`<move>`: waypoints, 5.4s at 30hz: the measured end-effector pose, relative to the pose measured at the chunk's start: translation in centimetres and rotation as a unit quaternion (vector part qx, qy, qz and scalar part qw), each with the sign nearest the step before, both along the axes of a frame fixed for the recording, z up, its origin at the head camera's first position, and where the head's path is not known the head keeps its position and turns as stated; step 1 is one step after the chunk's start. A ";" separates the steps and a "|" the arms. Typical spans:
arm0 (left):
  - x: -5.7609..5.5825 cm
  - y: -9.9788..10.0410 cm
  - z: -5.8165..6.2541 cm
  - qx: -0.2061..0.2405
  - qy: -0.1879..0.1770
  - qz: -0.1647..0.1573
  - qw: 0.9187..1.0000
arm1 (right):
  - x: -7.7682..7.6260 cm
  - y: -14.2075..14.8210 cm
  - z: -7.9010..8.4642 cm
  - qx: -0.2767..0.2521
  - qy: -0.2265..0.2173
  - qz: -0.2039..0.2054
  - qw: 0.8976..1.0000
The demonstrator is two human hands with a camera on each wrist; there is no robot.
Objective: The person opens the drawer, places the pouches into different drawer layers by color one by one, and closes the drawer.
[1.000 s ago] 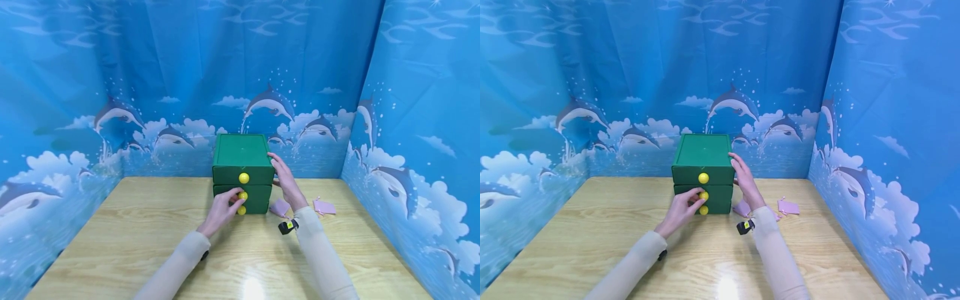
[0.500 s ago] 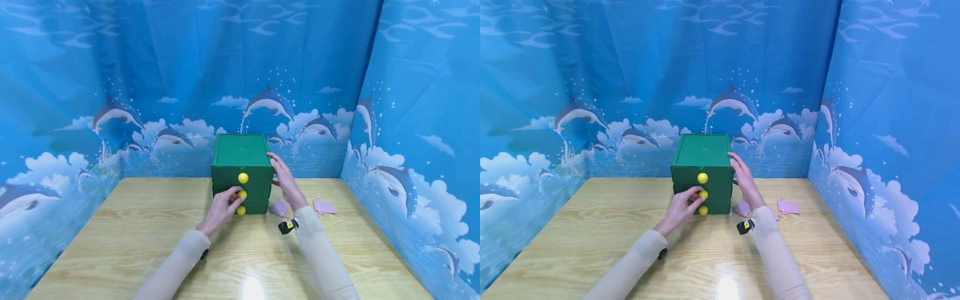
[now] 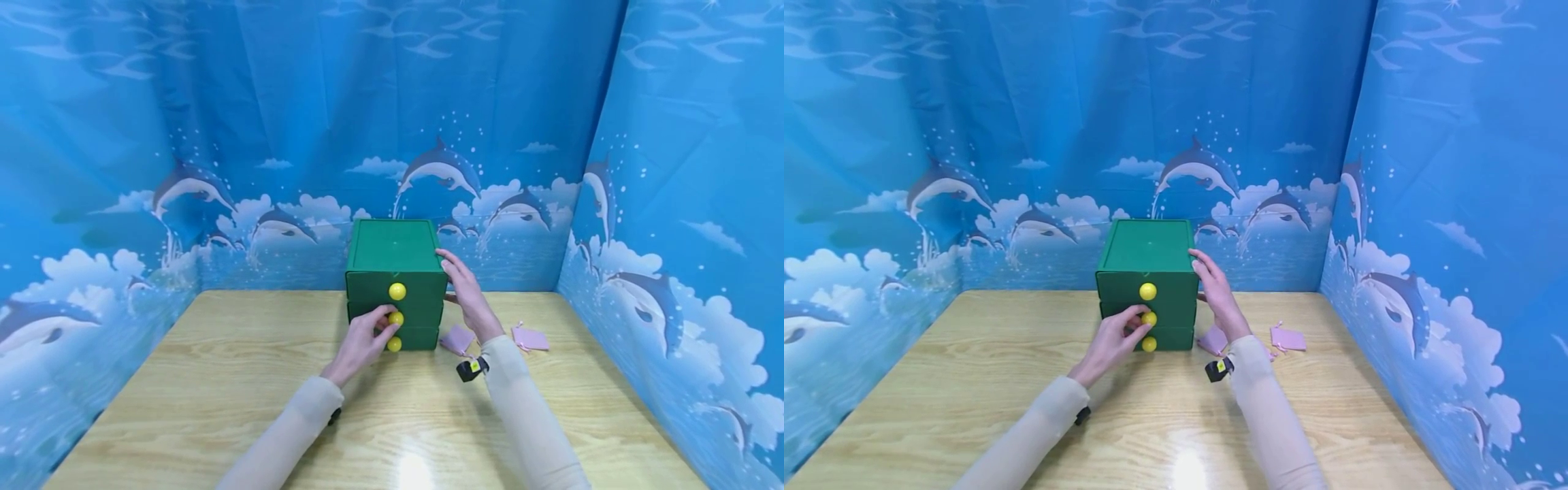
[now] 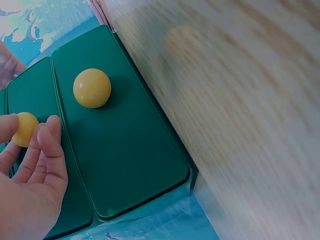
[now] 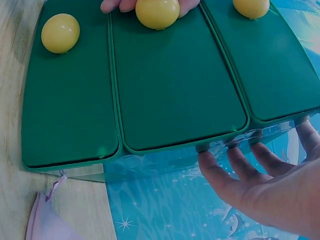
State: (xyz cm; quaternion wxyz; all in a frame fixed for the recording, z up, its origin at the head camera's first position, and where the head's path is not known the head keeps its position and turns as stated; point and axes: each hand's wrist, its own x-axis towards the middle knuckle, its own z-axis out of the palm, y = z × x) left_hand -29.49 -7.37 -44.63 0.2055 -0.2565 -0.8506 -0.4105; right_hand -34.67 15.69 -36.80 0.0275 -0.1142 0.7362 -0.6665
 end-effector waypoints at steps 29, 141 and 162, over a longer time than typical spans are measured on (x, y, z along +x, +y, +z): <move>0.0 -0.3 0.2 0.022 -0.013 0.007 1.000 | -0.2 0.3 -0.4 0.026 0.022 0.011 0.999; -3.7 -8.2 9.9 0.183 -0.276 -0.039 0.943 | 7.1 -3.9 -8.3 0.271 0.023 0.203 0.941; -3.5 -8.2 9.6 0.190 -0.275 -0.039 0.942 | 9.5 -3.9 -8.1 0.281 0.037 0.200 0.938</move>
